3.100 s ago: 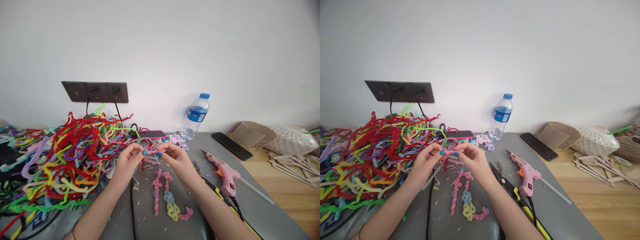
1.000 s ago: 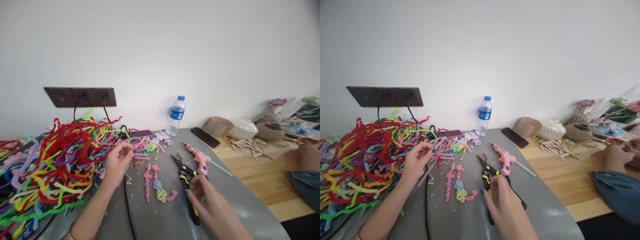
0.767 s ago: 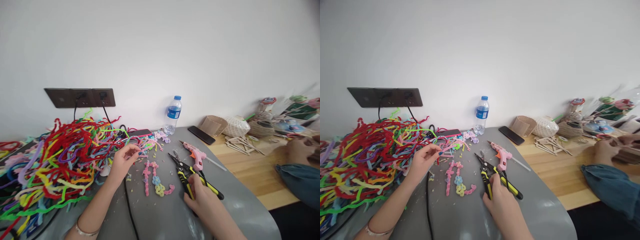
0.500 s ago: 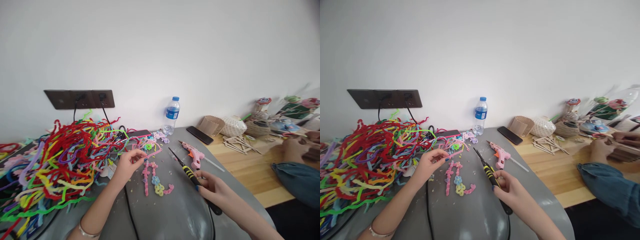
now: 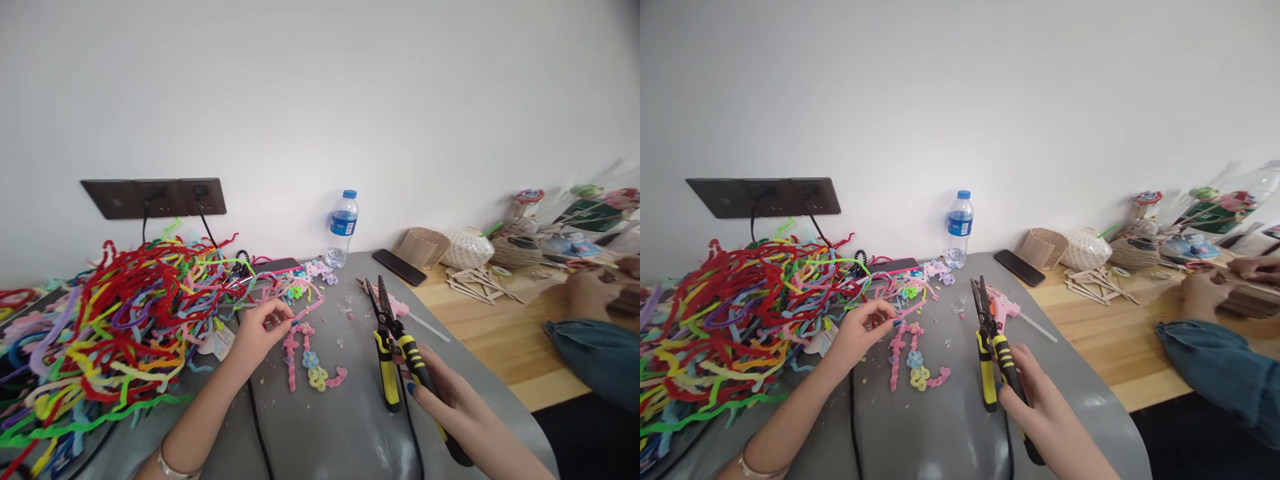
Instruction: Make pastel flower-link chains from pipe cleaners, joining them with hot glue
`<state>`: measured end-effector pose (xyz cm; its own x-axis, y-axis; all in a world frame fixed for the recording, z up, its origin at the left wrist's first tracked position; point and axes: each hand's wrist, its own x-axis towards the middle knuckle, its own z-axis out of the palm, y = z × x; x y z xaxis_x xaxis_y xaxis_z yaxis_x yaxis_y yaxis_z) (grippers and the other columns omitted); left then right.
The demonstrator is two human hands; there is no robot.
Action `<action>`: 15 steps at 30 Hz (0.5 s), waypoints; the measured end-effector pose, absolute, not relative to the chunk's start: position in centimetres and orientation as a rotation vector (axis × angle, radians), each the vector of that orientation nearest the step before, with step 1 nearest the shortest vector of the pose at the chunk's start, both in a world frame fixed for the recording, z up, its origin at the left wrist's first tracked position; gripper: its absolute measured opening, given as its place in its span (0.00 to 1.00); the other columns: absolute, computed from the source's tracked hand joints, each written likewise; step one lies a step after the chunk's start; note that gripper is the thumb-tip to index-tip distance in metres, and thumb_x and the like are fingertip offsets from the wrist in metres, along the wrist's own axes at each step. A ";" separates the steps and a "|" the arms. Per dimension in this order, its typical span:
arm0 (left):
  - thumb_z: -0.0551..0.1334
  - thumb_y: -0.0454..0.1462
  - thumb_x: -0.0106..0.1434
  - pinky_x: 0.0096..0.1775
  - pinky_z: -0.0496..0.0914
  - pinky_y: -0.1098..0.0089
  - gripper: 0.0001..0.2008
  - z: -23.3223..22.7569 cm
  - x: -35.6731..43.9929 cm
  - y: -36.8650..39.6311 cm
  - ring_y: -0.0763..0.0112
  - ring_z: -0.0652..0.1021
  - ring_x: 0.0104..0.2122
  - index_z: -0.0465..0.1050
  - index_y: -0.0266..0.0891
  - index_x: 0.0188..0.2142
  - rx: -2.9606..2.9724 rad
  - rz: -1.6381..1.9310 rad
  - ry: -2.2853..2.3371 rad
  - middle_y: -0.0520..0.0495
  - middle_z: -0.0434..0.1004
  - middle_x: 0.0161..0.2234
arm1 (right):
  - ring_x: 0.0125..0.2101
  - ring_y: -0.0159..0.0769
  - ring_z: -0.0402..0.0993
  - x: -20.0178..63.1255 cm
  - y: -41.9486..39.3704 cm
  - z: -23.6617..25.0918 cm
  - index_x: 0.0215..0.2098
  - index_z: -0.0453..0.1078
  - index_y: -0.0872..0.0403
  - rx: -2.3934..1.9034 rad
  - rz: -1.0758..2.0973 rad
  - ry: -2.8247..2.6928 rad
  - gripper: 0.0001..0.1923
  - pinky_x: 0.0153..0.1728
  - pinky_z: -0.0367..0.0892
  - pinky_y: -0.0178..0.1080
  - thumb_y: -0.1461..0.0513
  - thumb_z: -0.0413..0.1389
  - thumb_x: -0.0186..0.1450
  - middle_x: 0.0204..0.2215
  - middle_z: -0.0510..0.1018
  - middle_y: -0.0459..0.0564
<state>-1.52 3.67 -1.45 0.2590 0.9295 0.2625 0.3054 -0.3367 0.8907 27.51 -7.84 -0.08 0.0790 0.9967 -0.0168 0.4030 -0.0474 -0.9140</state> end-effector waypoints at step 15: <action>0.60 0.33 0.57 0.30 0.66 0.74 0.03 -1.1 -1.1 3.3 0.73 0.75 0.28 0.73 0.40 0.31 1.845 1.110 1.096 0.52 0.78 0.31 | 0.45 0.47 0.78 24.5 -9.6 -1.7 0.56 0.71 0.53 -1.601 0.981 -1.506 0.26 0.49 0.73 0.41 0.56 0.54 0.60 0.43 0.82 0.54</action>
<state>-1.06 3.28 -1.10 0.2714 0.9104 0.3123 0.3011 -0.3885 0.8709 24.52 -9.58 -1.68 0.0286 0.9982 -0.0533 0.4521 -0.0605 -0.8899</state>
